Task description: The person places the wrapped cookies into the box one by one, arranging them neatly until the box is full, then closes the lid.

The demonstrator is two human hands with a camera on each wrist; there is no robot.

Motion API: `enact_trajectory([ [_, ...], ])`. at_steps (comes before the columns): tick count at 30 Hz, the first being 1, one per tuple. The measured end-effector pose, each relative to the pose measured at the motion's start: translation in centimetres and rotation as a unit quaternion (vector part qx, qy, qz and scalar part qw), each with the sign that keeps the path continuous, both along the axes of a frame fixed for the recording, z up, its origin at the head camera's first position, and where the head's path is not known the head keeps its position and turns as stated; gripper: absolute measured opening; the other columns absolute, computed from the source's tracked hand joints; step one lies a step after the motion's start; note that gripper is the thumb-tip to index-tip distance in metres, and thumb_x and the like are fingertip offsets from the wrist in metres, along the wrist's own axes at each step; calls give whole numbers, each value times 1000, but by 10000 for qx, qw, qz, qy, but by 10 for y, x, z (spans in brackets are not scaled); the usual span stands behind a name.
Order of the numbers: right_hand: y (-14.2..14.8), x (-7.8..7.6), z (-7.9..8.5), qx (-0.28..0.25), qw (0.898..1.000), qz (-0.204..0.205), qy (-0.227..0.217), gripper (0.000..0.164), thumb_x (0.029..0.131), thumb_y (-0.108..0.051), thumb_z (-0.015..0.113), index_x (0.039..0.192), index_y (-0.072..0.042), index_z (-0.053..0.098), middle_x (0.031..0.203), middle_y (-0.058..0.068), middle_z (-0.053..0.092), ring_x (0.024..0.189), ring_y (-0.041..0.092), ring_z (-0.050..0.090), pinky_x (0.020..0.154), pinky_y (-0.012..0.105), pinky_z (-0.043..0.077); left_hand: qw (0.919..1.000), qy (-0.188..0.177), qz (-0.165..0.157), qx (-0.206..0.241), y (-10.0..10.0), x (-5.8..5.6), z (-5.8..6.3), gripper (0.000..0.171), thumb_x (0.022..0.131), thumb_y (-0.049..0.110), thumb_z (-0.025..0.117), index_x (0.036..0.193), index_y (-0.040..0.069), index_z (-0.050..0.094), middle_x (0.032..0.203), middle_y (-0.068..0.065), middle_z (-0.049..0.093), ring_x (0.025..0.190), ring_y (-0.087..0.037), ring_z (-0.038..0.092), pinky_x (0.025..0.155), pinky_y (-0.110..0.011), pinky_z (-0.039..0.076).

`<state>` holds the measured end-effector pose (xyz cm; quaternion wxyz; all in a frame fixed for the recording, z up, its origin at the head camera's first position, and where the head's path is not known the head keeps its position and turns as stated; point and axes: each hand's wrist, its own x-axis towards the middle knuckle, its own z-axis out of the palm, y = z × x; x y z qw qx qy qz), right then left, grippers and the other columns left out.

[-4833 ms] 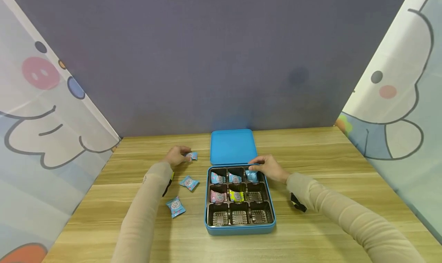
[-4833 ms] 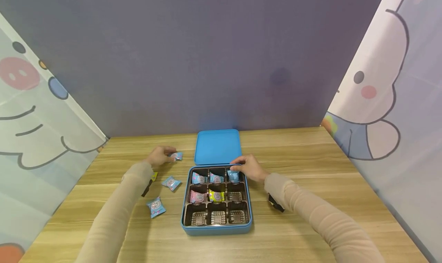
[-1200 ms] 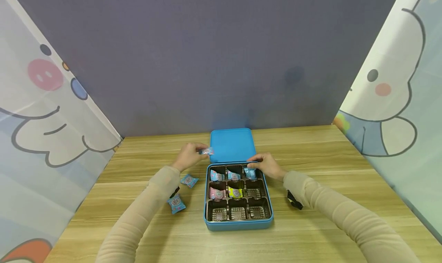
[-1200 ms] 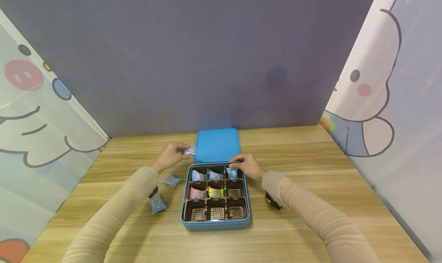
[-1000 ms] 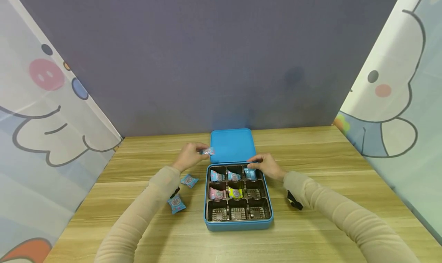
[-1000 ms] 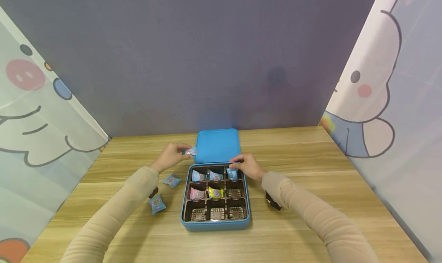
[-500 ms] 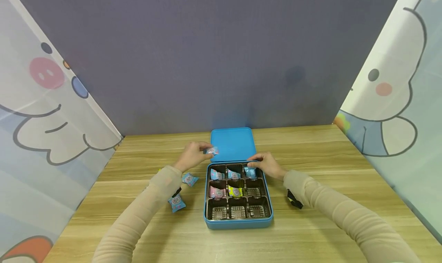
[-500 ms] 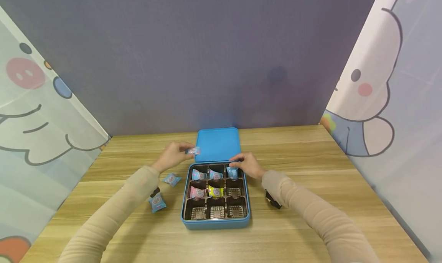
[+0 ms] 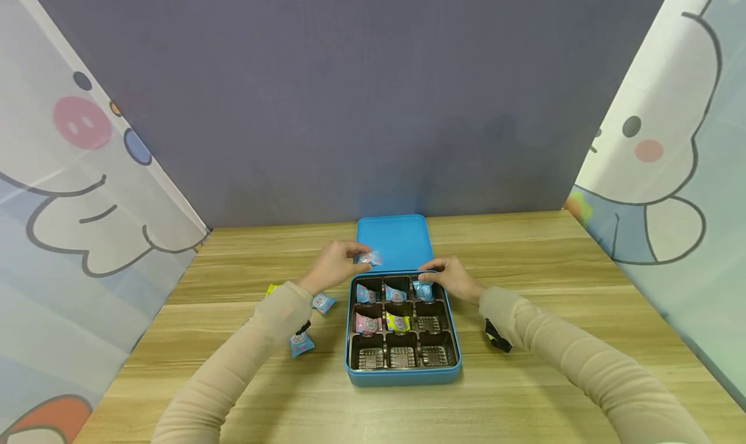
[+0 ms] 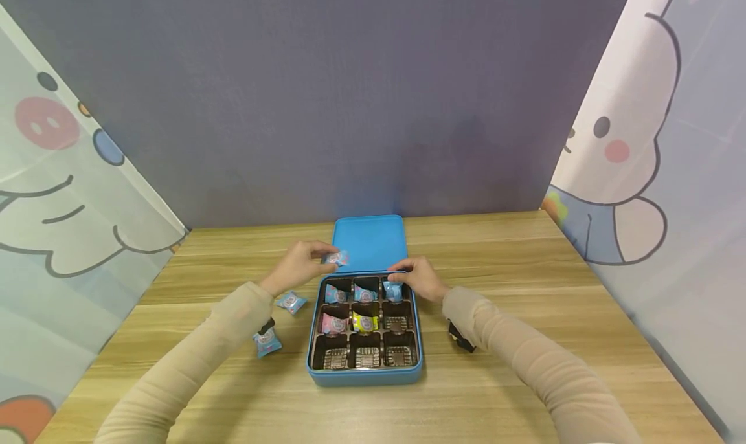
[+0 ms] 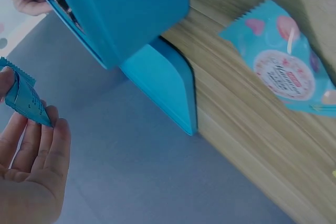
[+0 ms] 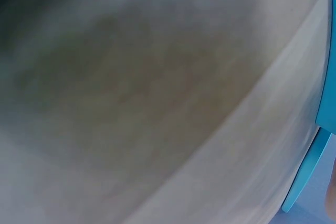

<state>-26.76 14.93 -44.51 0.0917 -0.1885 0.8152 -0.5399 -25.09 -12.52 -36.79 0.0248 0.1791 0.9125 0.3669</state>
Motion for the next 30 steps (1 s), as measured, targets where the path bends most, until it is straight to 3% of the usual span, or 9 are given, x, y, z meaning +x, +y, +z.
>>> enact_trajectory([
  [5, -2, 1, 1, -98, 9999, 21, -25, 32, 83, -11, 66, 110, 8, 63, 106, 22, 61, 91, 28, 60, 80, 34, 53, 9999, -31, -72, -132, 5, 7, 4, 36, 80, 22, 72, 114, 14, 65, 116, -4, 63, 109, -24, 58, 100, -40, 44],
  [10, -2, 0, 1, -57, 10000, 74, -22, 32, 84, -12, 66, 110, 7, 63, 107, 21, 61, 92, 28, 60, 81, 33, 53, 9997, -105, -165, -115, 9, 10, 4, 38, 80, 24, 72, 115, 14, 65, 118, -3, 61, 109, -22, 58, 93, -35, 49],
  [21, -2, -1, -2, 28, 10000, -57, -17, 29, 83, -17, 68, 107, -1, 67, 105, 17, 63, 89, 22, 61, 80, 32, 53, 9974, 143, -681, -176, 21, 23, 11, 39, 80, 20, 72, 116, 7, 64, 116, -7, 63, 108, -24, 58, 93, -39, 49],
  [30, -2, -2, -1, 49, 10000, -28, -12, 27, 83, -14, 67, 107, 0, 67, 103, 17, 63, 87, 22, 60, 80, 33, 53, 9950, 193, -879, -427, 34, 31, 9, 37, 81, 24, 71, 115, 13, 65, 114, -3, 64, 105, -18, 60, 91, -33, 50],
])
